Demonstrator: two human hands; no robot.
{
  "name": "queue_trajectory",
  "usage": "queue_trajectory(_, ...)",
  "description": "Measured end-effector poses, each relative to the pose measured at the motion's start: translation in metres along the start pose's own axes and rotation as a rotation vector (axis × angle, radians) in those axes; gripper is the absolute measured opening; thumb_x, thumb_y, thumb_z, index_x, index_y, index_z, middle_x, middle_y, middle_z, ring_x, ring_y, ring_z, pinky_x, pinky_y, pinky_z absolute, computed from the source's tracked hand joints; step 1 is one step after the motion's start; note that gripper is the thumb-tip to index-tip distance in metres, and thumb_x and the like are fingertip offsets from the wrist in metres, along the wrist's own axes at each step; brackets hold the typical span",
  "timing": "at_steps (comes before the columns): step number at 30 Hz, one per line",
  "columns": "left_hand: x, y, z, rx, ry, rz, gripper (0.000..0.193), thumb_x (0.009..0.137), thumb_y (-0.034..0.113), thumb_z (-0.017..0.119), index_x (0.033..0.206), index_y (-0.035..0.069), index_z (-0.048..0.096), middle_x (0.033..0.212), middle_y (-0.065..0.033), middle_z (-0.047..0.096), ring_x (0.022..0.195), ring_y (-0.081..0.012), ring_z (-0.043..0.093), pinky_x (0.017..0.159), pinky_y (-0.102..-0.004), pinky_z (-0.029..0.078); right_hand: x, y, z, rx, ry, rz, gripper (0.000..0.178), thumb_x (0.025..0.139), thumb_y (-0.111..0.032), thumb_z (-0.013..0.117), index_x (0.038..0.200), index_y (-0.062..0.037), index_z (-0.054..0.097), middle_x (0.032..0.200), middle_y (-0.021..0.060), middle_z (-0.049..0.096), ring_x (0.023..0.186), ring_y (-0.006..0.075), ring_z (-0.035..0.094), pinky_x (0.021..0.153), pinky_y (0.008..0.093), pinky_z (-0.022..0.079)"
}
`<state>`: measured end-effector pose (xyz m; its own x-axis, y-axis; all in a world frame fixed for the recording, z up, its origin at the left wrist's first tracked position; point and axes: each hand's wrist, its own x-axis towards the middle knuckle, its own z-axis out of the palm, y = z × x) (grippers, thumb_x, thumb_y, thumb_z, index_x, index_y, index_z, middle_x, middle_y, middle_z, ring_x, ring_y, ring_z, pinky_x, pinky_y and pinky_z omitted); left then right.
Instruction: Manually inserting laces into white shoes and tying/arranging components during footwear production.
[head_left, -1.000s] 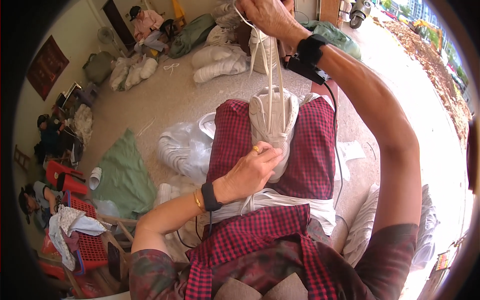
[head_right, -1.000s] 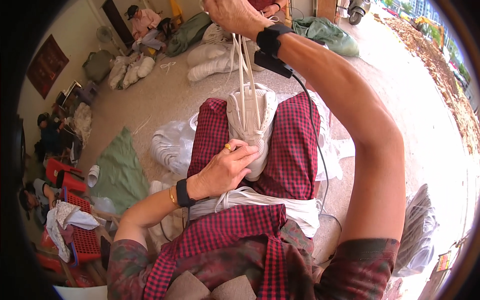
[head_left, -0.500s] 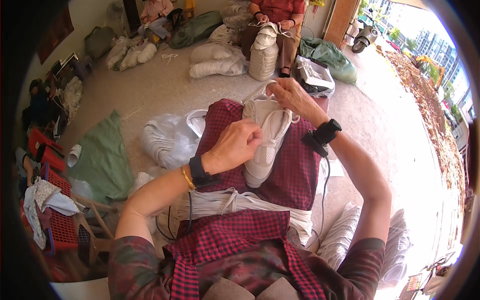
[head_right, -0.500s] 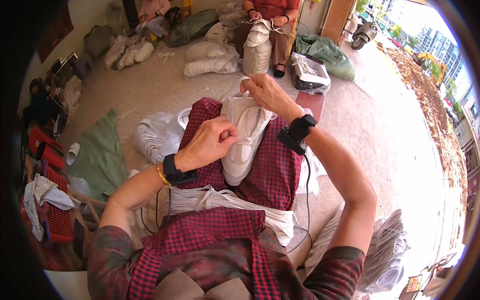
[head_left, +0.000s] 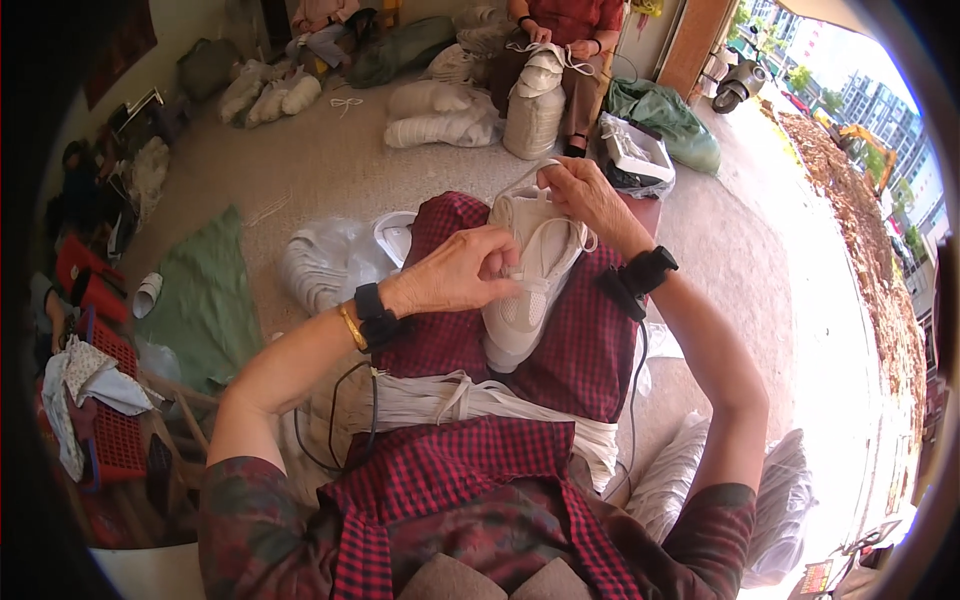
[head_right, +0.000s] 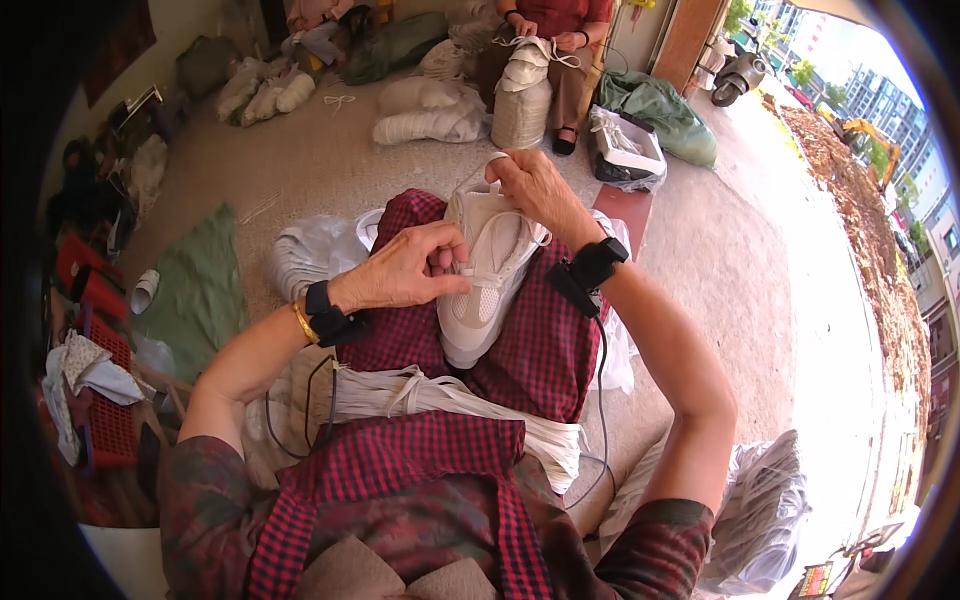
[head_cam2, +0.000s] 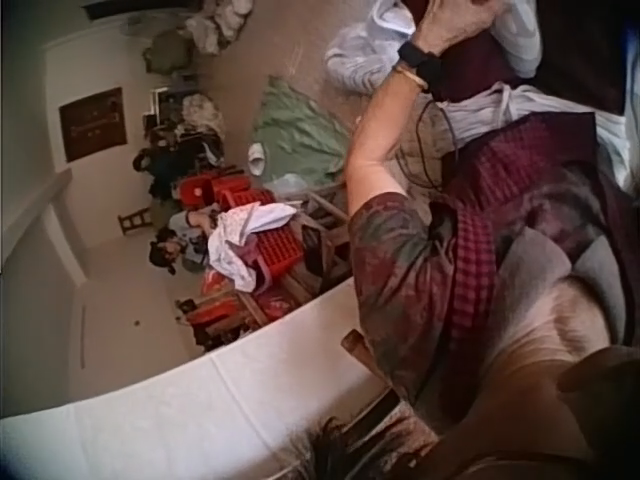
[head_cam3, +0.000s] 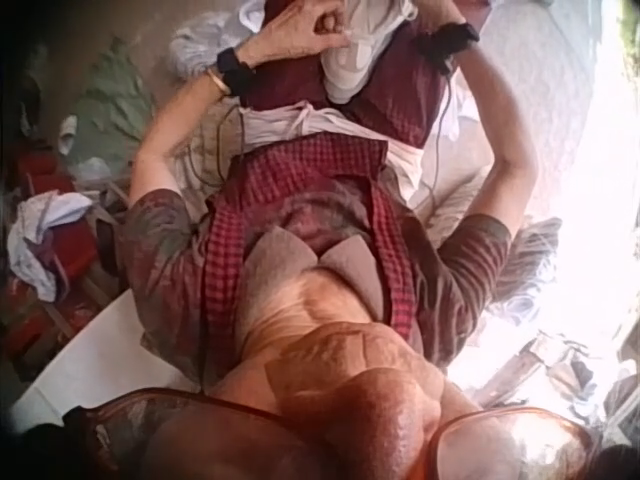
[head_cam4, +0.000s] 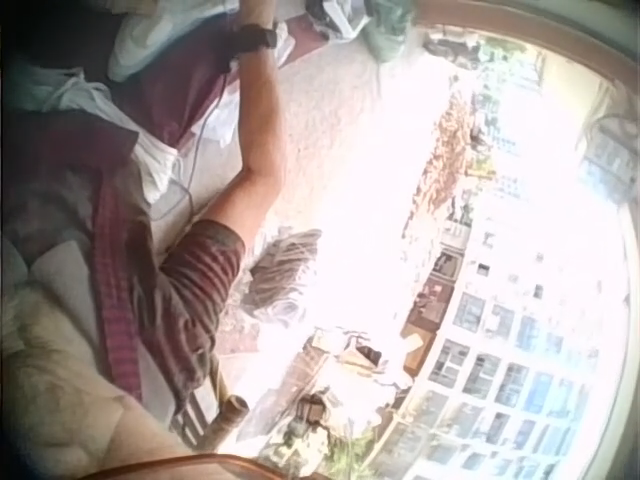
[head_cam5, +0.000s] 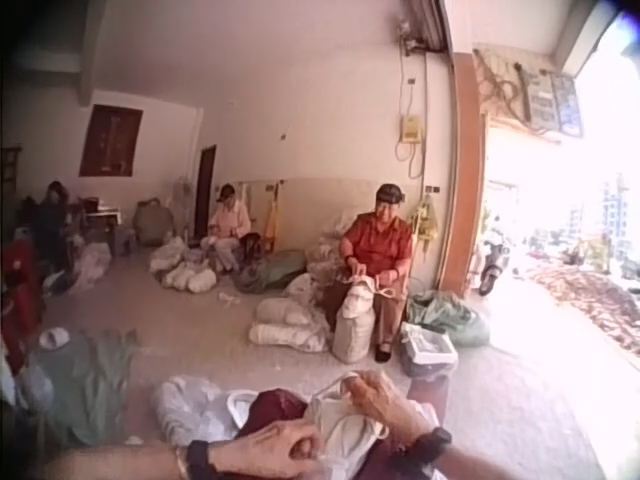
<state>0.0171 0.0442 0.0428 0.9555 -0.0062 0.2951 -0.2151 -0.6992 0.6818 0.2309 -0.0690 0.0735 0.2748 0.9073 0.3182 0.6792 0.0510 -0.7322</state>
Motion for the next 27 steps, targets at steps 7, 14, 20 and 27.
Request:
queue_trajectory(7, -0.003, -0.007, 0.028, -0.035, 0.191, -0.06, 0.052, 0.066, 0.018, 0.091, 0.097, 0.004, 0.052, 0.086, -0.0038, 0.052, 0.072, -0.0122, 0.053, 0.064, -0.0286, 0.05, 0.012, -0.029, -0.037, -0.356, 0.18, -0.286, 0.029, 0.097, -0.019, 0.048, 0.093, 0.0048, 0.064, 0.063, 0.0166, 0.059, 0.057, 0.0267, 0.058, 0.058, 0.0392, 0.048)
queue_trajectory(14, 0.002, -0.012, 0.032, 0.023, 0.197, -0.011, 0.049, 0.068, 0.018, 0.089, 0.094, 0.003, 0.05, 0.088, -0.0079, 0.055, 0.076, -0.0168, 0.057, 0.065, -0.0326, 0.05, 0.014, -0.089, -0.115, -0.687, 0.504, -0.454, 0.036, 0.102, -0.023, 0.044, 0.096, 0.0058, 0.064, 0.06, 0.0135, 0.057, 0.051, 0.0242, 0.055, 0.054, 0.0401, 0.043)
queue_trajectory(20, -0.001, -0.01, 0.019, -0.024, 0.153, -0.001, 0.036, 0.078, 0.017, 0.081, 0.097, 0.002, 0.055, 0.082, -0.0062, 0.057, 0.075, -0.0147, 0.059, 0.065, -0.0317, 0.051, -0.012, -0.155, -0.088, 0.05, 0.116, -0.108, 0.037, 0.106, -0.033, 0.044, 0.098, -0.0021, 0.063, 0.063, -0.0083, 0.034, 0.05, 0.0017, 0.031, 0.045, 0.0217, 0.022)
queue_trajectory(27, 0.009, 0.016, -0.025, -0.073, 0.06, 0.088, 0.033, 0.087, 0.024, 0.073, 0.112, 0.004, 0.065, 0.095, -0.0094, 0.071, 0.09, -0.0159, 0.066, 0.081, -0.0339, 0.051, -0.019, -0.227, 0.007, 0.459, -0.359, -0.176, 0.032, 0.098, -0.026, 0.052, 0.089, 0.0007, 0.065, 0.066, -0.0024, 0.048, 0.057, 0.0053, 0.044, 0.05, 0.0228, 0.038)
